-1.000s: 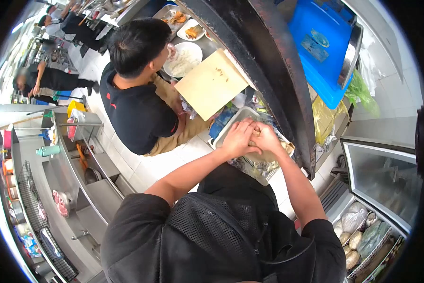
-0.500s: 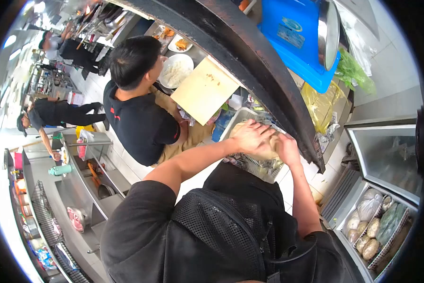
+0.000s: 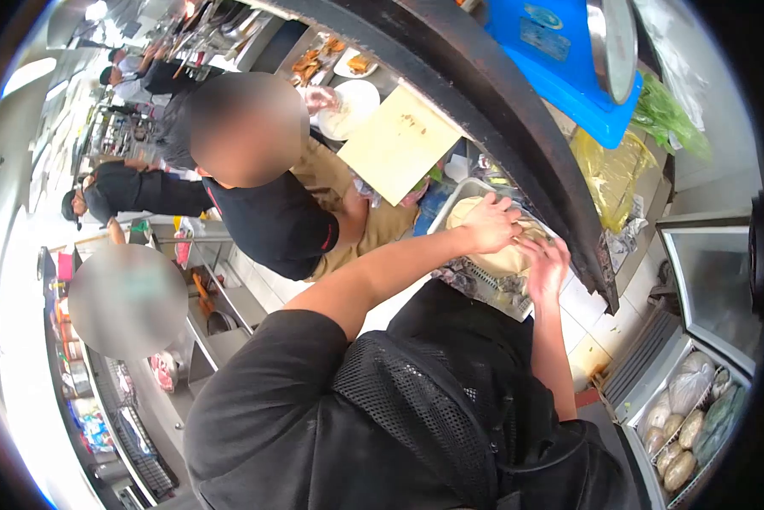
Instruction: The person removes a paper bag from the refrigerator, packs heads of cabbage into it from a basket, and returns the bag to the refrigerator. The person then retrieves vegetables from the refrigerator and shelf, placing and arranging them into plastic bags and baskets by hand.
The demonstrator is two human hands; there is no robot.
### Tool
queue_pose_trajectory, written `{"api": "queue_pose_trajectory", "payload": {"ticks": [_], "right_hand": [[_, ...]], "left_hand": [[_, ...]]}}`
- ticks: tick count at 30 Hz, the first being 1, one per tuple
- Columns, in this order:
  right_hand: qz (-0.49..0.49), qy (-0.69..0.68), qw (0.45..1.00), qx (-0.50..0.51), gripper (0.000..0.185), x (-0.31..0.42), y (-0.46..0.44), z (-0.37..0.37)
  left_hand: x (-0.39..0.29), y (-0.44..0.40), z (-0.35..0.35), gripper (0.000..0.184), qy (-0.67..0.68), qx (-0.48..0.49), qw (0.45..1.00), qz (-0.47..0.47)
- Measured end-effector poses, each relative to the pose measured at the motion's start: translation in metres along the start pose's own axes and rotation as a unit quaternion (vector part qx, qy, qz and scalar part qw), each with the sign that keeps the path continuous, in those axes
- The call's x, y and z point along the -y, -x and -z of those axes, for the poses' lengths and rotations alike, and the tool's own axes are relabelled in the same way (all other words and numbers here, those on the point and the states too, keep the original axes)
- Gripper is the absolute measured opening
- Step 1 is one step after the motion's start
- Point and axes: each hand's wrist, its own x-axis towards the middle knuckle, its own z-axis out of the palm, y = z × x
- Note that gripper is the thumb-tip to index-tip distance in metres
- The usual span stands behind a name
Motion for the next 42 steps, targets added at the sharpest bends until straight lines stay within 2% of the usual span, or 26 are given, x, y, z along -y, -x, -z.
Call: {"api": "queue_pose_trajectory", "payload": {"ticks": [1,3,4,5,6,7,8,9,10,12,13,15,16,18,19,21,23,24,28,30,32,37,38,40,42], "right_hand": [[0.026,0.031,0.998,-0.051,0.044,-0.006,-0.007,0.033],[-0.046,0.230,0.970,-0.059,0.037,-0.012,-0.018,0.101],[-0.046,0.229,0.971,-0.054,0.037,-0.021,-0.016,0.123],[-0.176,0.211,0.960,0.045,0.046,-0.030,-0.012,0.143],[-0.303,0.187,0.924,0.141,0.057,-0.038,-0.008,0.153],[-0.302,0.185,0.925,0.142,0.057,-0.051,-0.007,0.143],[-0.370,0.092,0.924,0.029,0.067,-0.071,-0.007,0.118],[-0.434,-0.001,0.897,-0.086,0.078,-0.088,-0.005,0.099],[-0.438,-0.004,0.895,-0.082,0.078,-0.101,-0.010,0.089],[-0.339,-0.101,0.933,-0.064,0.088,-0.130,-0.013,0.084],[-0.339,-0.129,0.928,-0.080,0.085,-0.143,-0.017,0.089],[-0.272,-0.164,0.943,-0.096,0.084,-0.141,-0.008,0.067],[-0.264,-0.183,0.942,-0.099,0.084,-0.145,-0.007,0.070],[-0.236,-0.221,0.933,-0.158,0.082,-0.151,-0.006,0.060],[-0.197,-0.261,0.932,-0.155,0.083,-0.185,-0.016,0.081],[-0.219,-0.231,0.937,-0.144,0.077,-0.153,-0.008,0.054],[-0.211,-0.227,0.941,-0.134,0.075,-0.157,-0.006,0.053],[-0.204,-0.230,0.944,-0.123,0.076,-0.163,-0.005,0.053],[-0.206,-0.237,0.932,-0.180,0.078,-0.162,0.006,0.031],[-0.207,-0.224,0.947,-0.105,0.078,-0.161,0.007,0.033],[-0.194,-0.232,0.949,-0.091,0.075,-0.143,0.018,0.021],[-0.167,-0.253,0.951,-0.063,0.071,-0.082,0.056,-0.024],[-0.149,-0.247,0.956,-0.047,0.070,-0.063,0.068,-0.038],[-0.189,-0.235,0.952,-0.040,0.074,-0.017,0.094,-0.053],[-0.169,0.001,0.979,-0.115,0.084,0.006,0.110,-0.013]], "left_hand": [[-0.001,0.003,0.005,0.019,0.018,-0.008,1.000,0.005],[0.004,0.010,-0.001,0.018,0.017,-0.014,1.000,0.010],[0.008,0.012,-0.004,0.018,0.015,-0.021,1.000,0.004],[0.012,0.015,-0.007,0.018,0.013,-0.021,1.000,0.005],[0.013,0.019,-0.010,0.016,0.025,-0.044,0.999,0.004],[0.016,0.019,-0.011,0.015,0.035,-0.069,0.997,0.002],[0.019,0.017,-0.011,0.015,0.030,-0.068,0.997,0.001],[0.016,0.018,-0.010,0.015,0.030,-0.079,0.996,-0.002],[0.017,0.019,-0.009,0.015,0.029,-0.088,0.996,-0.005],[0.021,0.022,-0.005,0.015,0.018,-0.080,0.996,-0.034],[0.023,0.023,-0.008,0.016,0.026,-0.093,0.995,-0.034],[0.024,0.021,-0.014,0.018,0.017,-0.128,0.990,-0.061],[0.025,0.022,-0.021,0.019,0.044,-0.090,0.994,-0.044],[0.021,0.021,-0.014,0.015,0.033,-0.071,0.995,-0.068],[0.019,0.022,-0.008,0.014,0.042,-0.077,0.993,-0.076],[0.019,0.026,0.006,0.011,0.075,-0.103,0.988,-0.085],[0.028,0.027,0.006,0.011,0.106,-0.124,0.981,-0.107],[0.033,0.032,0.001,0.014,0.104,-0.117,0.984,-0.089],[0.049,0.032,0.011,0.023,0.114,-0.122,0.982,-0.089],[0.048,0.034,0.019,0.024,0.124,-0.122,0.979,-0.103],[0.042,0.037,0.036,0.025,0.099,-0.118,0.982,-0.108],[0.028,0.052,0.107,0.024,0.093,-0.156,0.970,-0.161],[0.026,0.058,0.129,0.022,0.089,-0.156,0.972,-0.149],[0.020,0.070,0.184,0.015,0.107,-0.157,0.974,-0.126],[0.003,0.074,0.243,0.011,0.123,-0.190,0.970,-0.088]]}}
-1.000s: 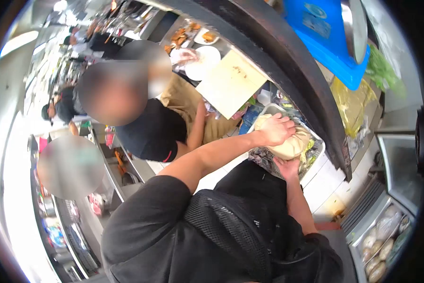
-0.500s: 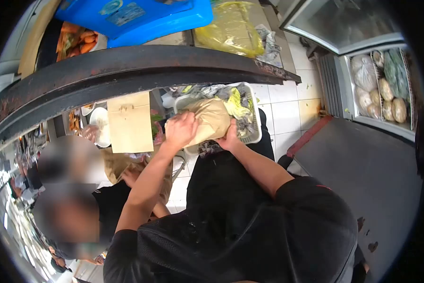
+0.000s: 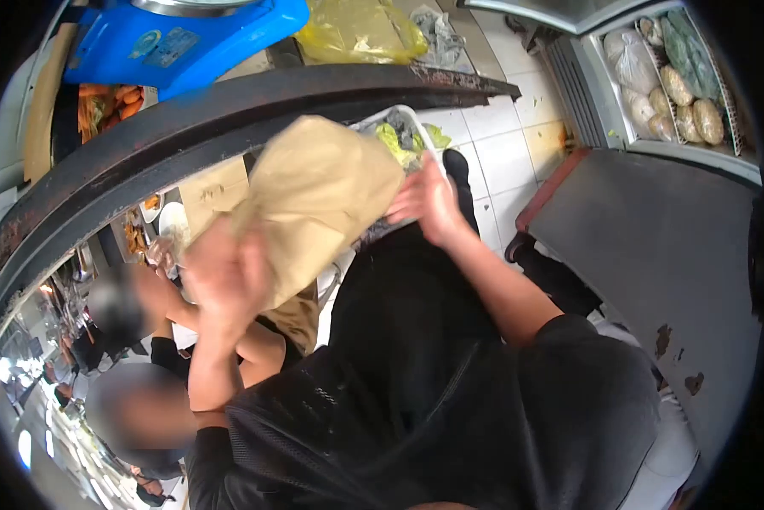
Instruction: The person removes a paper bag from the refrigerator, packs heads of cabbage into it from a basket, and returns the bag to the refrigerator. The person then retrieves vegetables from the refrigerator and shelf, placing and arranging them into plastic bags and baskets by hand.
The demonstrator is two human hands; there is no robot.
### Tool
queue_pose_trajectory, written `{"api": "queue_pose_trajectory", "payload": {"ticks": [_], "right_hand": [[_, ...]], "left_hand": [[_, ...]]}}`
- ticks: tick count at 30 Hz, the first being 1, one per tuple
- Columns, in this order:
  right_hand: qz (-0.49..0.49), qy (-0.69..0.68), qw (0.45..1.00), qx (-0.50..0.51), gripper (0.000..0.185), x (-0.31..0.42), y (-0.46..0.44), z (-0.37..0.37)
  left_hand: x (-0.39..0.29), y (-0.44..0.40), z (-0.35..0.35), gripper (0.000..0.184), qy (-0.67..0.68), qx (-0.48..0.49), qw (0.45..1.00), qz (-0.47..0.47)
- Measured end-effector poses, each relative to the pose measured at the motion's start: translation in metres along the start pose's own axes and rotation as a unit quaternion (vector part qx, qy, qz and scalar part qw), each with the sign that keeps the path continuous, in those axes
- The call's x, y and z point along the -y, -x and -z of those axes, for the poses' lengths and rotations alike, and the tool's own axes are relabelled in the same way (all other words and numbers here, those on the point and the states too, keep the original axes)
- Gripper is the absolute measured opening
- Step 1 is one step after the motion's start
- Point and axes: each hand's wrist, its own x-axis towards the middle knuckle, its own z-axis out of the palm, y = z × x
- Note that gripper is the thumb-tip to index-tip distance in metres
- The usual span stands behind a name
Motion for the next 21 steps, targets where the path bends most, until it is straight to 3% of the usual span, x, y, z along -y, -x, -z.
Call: {"api": "queue_pose_trajectory", "payload": {"ticks": [2,3,4,6,7,8,9,10,11,13,16,18,20,21], "right_hand": [[-0.009,0.020,0.992,-0.123,0.092,-0.010,-0.066,0.060],[0.003,-0.022,0.997,-0.078,0.096,-0.013,-0.081,0.049],[-0.054,-0.182,0.978,0.088,0.092,-0.022,-0.108,0.045],[0.013,-0.296,0.927,0.230,0.083,-0.032,-0.134,-0.006],[0.012,-0.318,0.912,0.259,0.083,-0.031,-0.140,-0.036],[0.015,-0.328,0.905,0.272,0.082,-0.025,-0.142,-0.054],[0.024,-0.330,0.904,0.269,0.081,-0.013,-0.140,-0.058],[0.032,-0.335,0.905,0.261,0.081,-0.001,-0.134,-0.051],[0.040,-0.344,0.905,0.246,0.080,0.011,-0.122,-0.034],[0.053,-0.365,0.903,0.222,0.079,0.033,-0.085,0.012],[0.086,-0.386,0.903,0.167,0.077,0.070,-0.018,0.092],[0.117,-0.395,0.903,0.121,0.076,0.104,0.024,0.147],[0.286,-0.379,0.878,0.066,0.073,0.140,0.050,0.201],[0.301,-0.374,0.875,0.061,0.073,0.163,0.062,0.232]], "left_hand": [[-0.016,-0.016,0.025,0.021,0.075,-0.040,0.977,0.196],[-0.013,-0.025,0.026,0.023,0.153,-0.068,0.959,0.228],[-0.009,-0.034,0.025,0.025,0.230,-0.093,0.934,0.258],[0.004,-0.045,0.007,0.028,0.247,-0.122,0.930,0.243],[0.015,-0.047,0.003,0.030,0.158,-0.072,0.950,0.261],[0.022,-0.048,-0.009,0.032,0.095,-0.054,0.971,0.214],[0.016,-0.053,-0.011,0.034,-0.017,-0.009,0.968,0.249],[0.025,-0.062,-0.031,0.035,0.058,-0.066,0.985,0.146],[0.004,-0.082,-0.034,0.035,0.161,-0.060,0.977,0.126],[0.008,-0.104,-0.051,0.033,0.283,-0.030,0.943,0.173],[-0.029,-0.158,-0.087,0.029,0.291,-0.032,0.947,0.135],[-0.050,-0.202,-0.130,0.030,0.332,0.011,0.929,0.164],[-0.095,-0.254,-0.178,0.029,0.389,0.046,0.911,0.129],[-0.130,-0.287,-0.198,0.028,0.418,0.065,0.898,0.122]]}}
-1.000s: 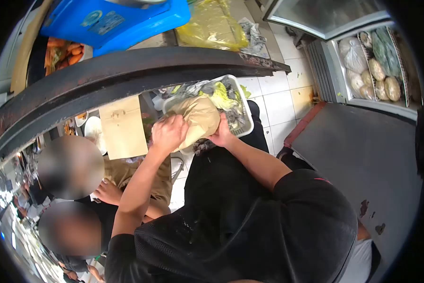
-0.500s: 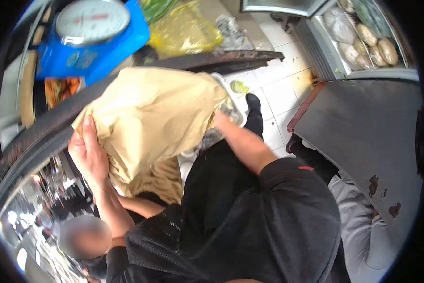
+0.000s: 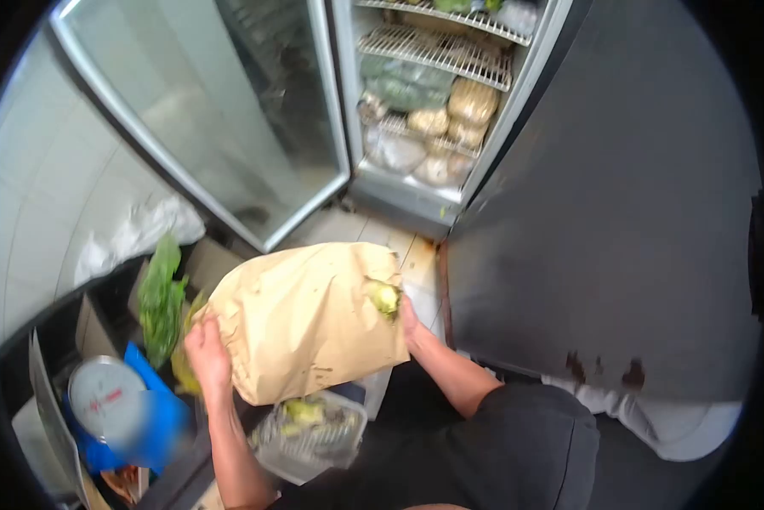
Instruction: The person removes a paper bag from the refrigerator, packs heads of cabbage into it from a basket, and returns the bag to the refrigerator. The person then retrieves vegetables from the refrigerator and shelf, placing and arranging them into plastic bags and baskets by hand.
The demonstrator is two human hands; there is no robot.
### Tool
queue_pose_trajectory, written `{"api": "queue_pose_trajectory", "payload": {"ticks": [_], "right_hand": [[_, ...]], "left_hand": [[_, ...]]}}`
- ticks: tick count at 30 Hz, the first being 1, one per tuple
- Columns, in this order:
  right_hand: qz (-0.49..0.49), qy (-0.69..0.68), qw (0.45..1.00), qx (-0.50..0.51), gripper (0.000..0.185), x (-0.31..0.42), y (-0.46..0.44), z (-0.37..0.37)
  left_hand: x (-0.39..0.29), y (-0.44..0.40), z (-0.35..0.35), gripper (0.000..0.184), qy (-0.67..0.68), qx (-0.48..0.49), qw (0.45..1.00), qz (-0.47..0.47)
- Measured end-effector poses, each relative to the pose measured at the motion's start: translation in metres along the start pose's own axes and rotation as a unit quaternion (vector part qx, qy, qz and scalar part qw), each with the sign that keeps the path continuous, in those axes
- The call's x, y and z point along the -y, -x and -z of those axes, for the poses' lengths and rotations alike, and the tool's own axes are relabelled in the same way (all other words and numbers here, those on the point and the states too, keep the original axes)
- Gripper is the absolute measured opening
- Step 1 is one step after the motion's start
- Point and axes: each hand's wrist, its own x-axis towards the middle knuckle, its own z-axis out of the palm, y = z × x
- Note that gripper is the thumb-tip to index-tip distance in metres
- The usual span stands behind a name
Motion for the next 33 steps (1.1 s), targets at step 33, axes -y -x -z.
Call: {"api": "queue_pose_trajectory", "payload": {"ticks": [33], "right_hand": [[0.566,0.197,0.781,-0.175,0.062,0.590,-0.096,-0.068]], "left_hand": [[-0.204,-0.404,-0.533,0.058,0.268,0.149,0.943,-0.127]]}}
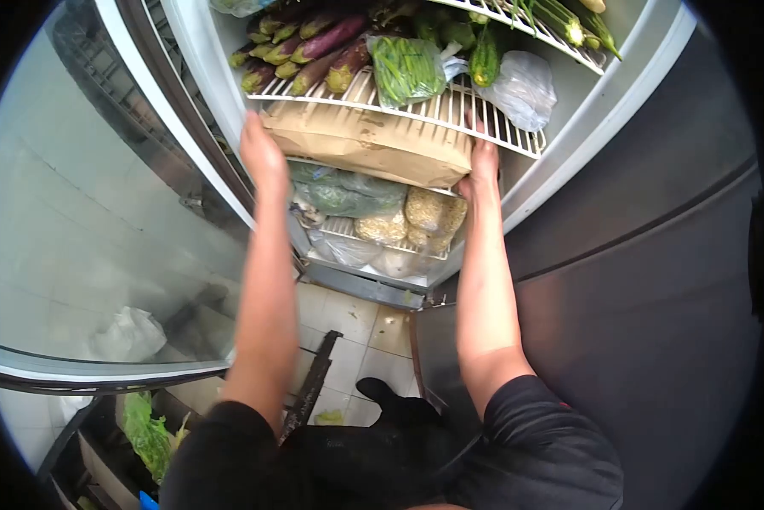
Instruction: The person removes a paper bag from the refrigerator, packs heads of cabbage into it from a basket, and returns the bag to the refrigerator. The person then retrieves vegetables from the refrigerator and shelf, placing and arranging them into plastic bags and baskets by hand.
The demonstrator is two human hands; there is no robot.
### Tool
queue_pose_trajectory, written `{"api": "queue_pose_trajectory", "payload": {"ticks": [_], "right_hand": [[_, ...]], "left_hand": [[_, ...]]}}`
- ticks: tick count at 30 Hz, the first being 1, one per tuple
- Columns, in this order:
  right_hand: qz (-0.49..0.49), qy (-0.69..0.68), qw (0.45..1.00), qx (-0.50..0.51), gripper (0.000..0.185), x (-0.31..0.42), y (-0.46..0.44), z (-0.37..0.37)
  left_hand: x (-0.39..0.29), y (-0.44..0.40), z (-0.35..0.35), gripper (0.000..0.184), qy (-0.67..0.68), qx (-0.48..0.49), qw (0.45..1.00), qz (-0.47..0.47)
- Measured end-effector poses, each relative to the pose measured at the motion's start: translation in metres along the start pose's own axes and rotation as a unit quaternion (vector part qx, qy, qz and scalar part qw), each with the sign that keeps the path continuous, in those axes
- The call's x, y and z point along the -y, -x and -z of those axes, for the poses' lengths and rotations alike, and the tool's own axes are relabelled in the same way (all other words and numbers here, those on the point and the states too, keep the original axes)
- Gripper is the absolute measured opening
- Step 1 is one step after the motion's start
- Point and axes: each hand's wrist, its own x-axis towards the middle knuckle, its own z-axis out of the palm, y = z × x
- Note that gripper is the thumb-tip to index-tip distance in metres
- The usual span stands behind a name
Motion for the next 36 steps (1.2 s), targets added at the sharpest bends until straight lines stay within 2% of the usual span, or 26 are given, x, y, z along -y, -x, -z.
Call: {"api": "queue_pose_trajectory", "payload": {"ticks": [2,5,6,7,8,9,10,11,12,14,15,16,17,18,19,20,22,23,24,26,28,29,30,32,34,36], "right_hand": [[-0.023,-0.029,0.999,0.004,0.061,-0.001,-0.001,0.000],[-0.005,-0.045,0.998,-0.033,0.054,-0.003,0.009,-0.013],[0.031,-0.022,0.999,-0.033,0.053,-0.020,-0.003,-0.013],[0.041,0.059,0.997,-0.002,0.057,-0.034,-0.016,-0.013],[0.121,0.062,0.991,0.010,0.060,-0.032,-0.002,-0.045],[0.116,0.062,0.991,-0.022,0.061,-0.051,-0.022,-0.052],[0.158,0.167,0.973,-0.019,0.064,-0.051,-0.031,-0.053],[0.120,0.042,0.992,-0.001,0.064,-0.065,-0.053,-0.049],[0.068,0.012,0.996,0.049,0.061,-0.083,-0.080,-0.029],[0.146,0.252,0.957,0.011,0.059,-0.084,-0.089,-0.016],[0.227,0.398,0.884,0.091,0.060,-0.071,-0.087,0.001],[0.120,0.366,0.923,-0.015,0.062,-0.046,-0.049,-0.021],[0.088,0.175,0.981,-0.017,0.063,-0.030,-0.024,-0.029],[0.054,-0.026,0.998,-0.016,0.064,-0.023,-0.013,-0.035],[0.109,0.033,0.991,-0.064,0.066,-0.031,-0.014,-0.036],[0.071,0.048,0.995,0.042,0.076,-0.036,-0.012,-0.030],[0.160,0.107,0.981,-0.009,0.062,-0.040,-0.012,-0.038],[0.206,0.393,0.895,-0.041,0.060,-0.061,-0.027,-0.041],[0.290,0.469,0.830,-0.085,0.052,-0.076,-0.040,-0.035],[0.272,0.395,0.875,-0.068,0.045,-0.055,-0.026,-0.060],[0.337,0.530,0.776,-0.051,0.039,-0.063,-0.047,-0.053],[0.565,0.503,0.642,-0.126,0.036,-0.105,-0.080,-0.038],[0.617,0.514,0.581,-0.132,0.039,-0.107,-0.089,-0.031],[0.613,0.602,0.482,-0.169,0.044,-0.107,-0.073,-0.025],[0.652,0.511,0.516,-0.216,0.034,-0.098,-0.080,-0.043],[0.662,0.611,0.341,-0.270,0.035,-0.092,-0.073,-0.035]], "left_hand": [[0.012,0.058,-0.045,0.065,-0.185,-0.152,0.951,-0.193],[0.018,0.052,-0.071,0.066,-0.302,-0.191,0.898,-0.259],[0.016,0.036,-0.068,0.066,-0.300,-0.188,0.898,-0.260],[0.010,0.018,-0.057,0.069,-0.262,-0.147,0.935,-0.186],[0.007,0.012,-0.046,0.072,-0.226,-0.100,0.963,-0.105],[-0.003,0.013,-0.043,0.073,-0.243,-0.092,0.962,-0.081],[-0.010,0.013,-0.046,0.073,-0.255,-0.084,0.961,-0.060],[0.007,0.009,-0.052,0.075,-0.308,-0.130,0.933,-0.133],[0.018,0.005,-0.056,0.075,-0.308,-0.121,0.935,-0.130],[0.027,-0.002,-0.065,0.076,-0.364,-0.187,0.900,-0.151],[0.027,-0.002,-0.063,0.083,-0.349,-0.161,0.914,-0.130],[0.020,0.005,-0.066,0.083,-0.348,-0.156,0.915,-0.131],[0.010,0.015,-0.067,0.084,-0.327,-0.179,0.922,-0.107],[0.000,0.024,-0.066,0.085,-0.307,-0.203,0.926,-0.084],[-0.009,0.039,-0.070,0.081,-0.280,-0.211,0.928,-0.126],[-0.004,0.040,-0.074,0.081,-0.283,-0.207,0.928,-0.125],[0.010,0.037,-0.084,0.074,-0.328,-0.172,0.898,-0.238],[0.011,0.032,-0.087,0.068,-0.311,-0.180,0.908,-0.218],[0.011,0.026,-0.087,0.068,-0.312,-0.173,0.909,-0.215],[0.009,0.015,-0.091,0.069,-0.362,-0.165,0.908,-0.129],[0.011,0.006,-0.106,0.067,-0.367,-0.166,0.908,-0.118],[0.016,0.003,-0.110,0.066,-0.402,-0.175,0.893,-0.107],[0.021,-0.003,-0.113,0.065,-0.433,-0.186,0.877,-0.095],[0.040,-0.006,-0.107,0.064,-0.398,-0.211,0.884,-0.130],[0.033,-0.005,-0.103,0.062,-0.413,-0.200,0.877,-0.145],[0.020,-0.006,-0.102,0.062,-0.472,-0.141,0.868,-0.054]]}}
